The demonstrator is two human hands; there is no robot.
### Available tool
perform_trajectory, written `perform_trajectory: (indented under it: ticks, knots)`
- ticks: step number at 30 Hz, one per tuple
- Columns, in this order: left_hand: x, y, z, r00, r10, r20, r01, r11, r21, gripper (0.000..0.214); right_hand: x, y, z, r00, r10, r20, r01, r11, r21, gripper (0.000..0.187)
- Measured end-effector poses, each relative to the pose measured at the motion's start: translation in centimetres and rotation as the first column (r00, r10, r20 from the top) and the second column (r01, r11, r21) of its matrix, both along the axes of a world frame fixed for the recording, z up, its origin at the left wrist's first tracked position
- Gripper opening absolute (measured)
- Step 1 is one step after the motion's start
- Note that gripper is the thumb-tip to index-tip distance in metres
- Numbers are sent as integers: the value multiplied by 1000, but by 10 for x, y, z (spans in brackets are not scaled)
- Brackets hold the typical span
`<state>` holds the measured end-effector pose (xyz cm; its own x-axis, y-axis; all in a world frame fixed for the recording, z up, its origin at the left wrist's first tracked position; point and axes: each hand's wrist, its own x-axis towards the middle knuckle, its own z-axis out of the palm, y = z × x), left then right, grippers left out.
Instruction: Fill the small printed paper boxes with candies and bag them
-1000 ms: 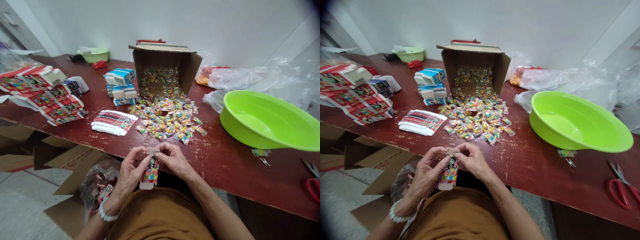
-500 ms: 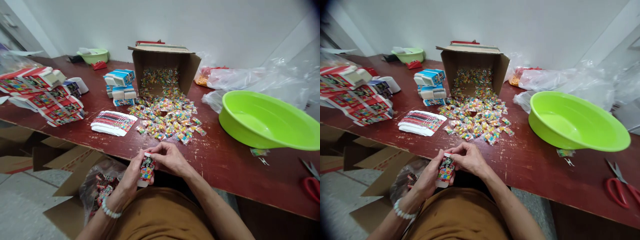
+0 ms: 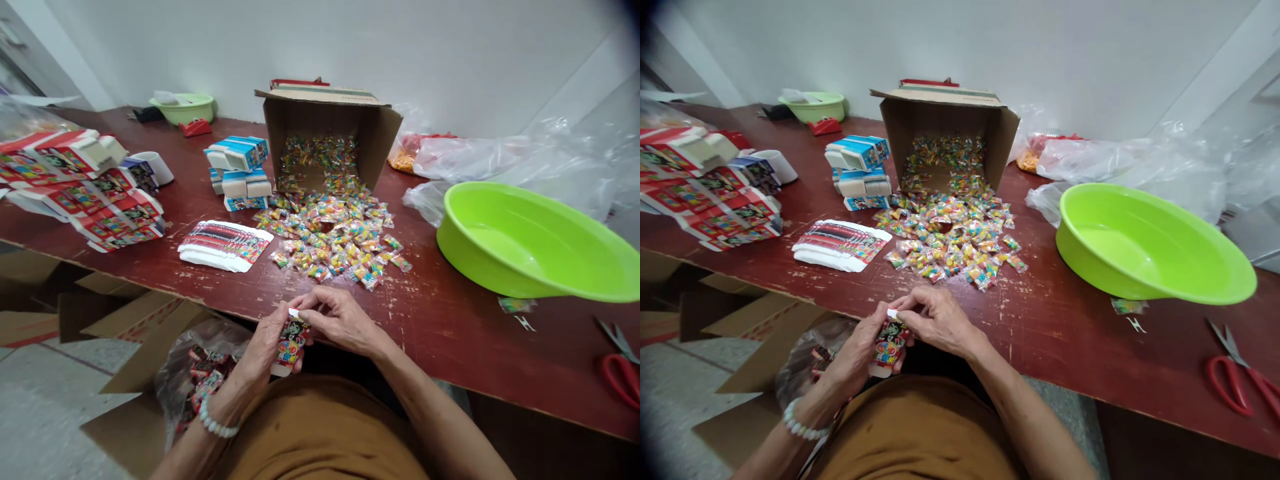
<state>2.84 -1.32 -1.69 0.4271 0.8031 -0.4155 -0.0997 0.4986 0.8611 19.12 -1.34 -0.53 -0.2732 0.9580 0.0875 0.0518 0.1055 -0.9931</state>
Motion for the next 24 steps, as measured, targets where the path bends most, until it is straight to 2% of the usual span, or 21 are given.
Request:
perform_trajectory:
  ticks: [3,7,10,12,15,18,21,24]
  knots:
    - [2,0,2,999,0,-39,0,1000,-7,76,2,1,-1,990,-80,119,70,994,83,12]
    - [1,1,3,999,11,-37,-10,1000,22,73,-2,5,-3,992,-107,60,107,994,-6,10]
    - [-1,2,2,998,3,-57,-1,1000,26,73,-5,8,-6,991,-121,51,122,992,-19,11]
    - [-3,2,1,997,-11,-70,13,1000,26,74,-4,8,-5,996,-86,35,88,995,-41,12]
    - [-4,1,-1,995,-23,-102,26,999,29,75,3,7,-1,999,50,8,-49,997,-52,14]
    - [-3,0,-3,991,1,-133,2,1000,22,74,8,4,4,980,127,156,-141,986,84,16]
    - [2,-3,-5,990,49,-131,-48,999,10,73,4,-2,2,940,45,338,-133,961,241,13]
    - [6,-7,-6,994,103,-35,-104,994,-16,69,1,-4,-8,937,-4,349,-106,949,297,21]
